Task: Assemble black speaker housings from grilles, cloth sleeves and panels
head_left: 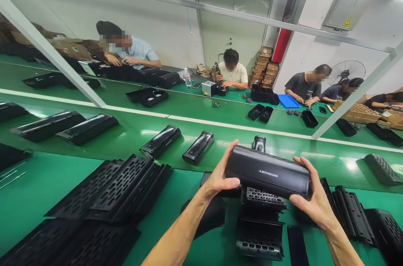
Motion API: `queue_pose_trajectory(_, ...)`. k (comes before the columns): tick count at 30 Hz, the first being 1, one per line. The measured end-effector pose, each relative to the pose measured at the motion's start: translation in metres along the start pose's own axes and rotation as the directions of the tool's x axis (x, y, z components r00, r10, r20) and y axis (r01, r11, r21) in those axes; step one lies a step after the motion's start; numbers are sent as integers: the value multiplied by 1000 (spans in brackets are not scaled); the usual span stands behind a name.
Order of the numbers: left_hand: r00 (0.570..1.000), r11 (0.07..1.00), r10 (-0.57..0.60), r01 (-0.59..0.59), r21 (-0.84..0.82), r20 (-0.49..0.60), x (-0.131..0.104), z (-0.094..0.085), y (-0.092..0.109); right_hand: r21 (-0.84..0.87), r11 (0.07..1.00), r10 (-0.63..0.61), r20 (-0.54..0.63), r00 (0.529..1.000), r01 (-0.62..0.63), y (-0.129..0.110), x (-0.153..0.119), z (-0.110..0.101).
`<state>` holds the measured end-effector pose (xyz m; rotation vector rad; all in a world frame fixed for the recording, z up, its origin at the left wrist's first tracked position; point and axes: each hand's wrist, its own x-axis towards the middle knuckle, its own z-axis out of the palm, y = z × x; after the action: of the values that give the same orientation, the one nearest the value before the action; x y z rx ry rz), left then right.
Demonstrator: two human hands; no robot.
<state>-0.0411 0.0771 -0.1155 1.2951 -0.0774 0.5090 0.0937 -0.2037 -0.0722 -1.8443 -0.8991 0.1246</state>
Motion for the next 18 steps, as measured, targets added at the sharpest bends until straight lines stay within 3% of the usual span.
queue_pose_trajectory(3, 999, 999, -31, 32, -35, 17, 0, -1, 1, -5, 999, -35, -46, 998, 35, -6, -2, 5)
queue_pose_trajectory(9, 998, 998, -14, 10, -62, -68, -2, 7, -2, -11, 999, -50, -86, 995, 50, 3, 0, 11)
queue_pose_trajectory(15, 998, 994, -62, 60, 92, 22, -1, 2, 4, -41, 999, 20, 0, 1000, -20, 11, -3, 3)
queue_pose_trajectory(18, 997, 992, -75, 72, 99, 31, -2, 4, 9, -95, 995, 21, -35, 999, -24, 5, -9, 2)
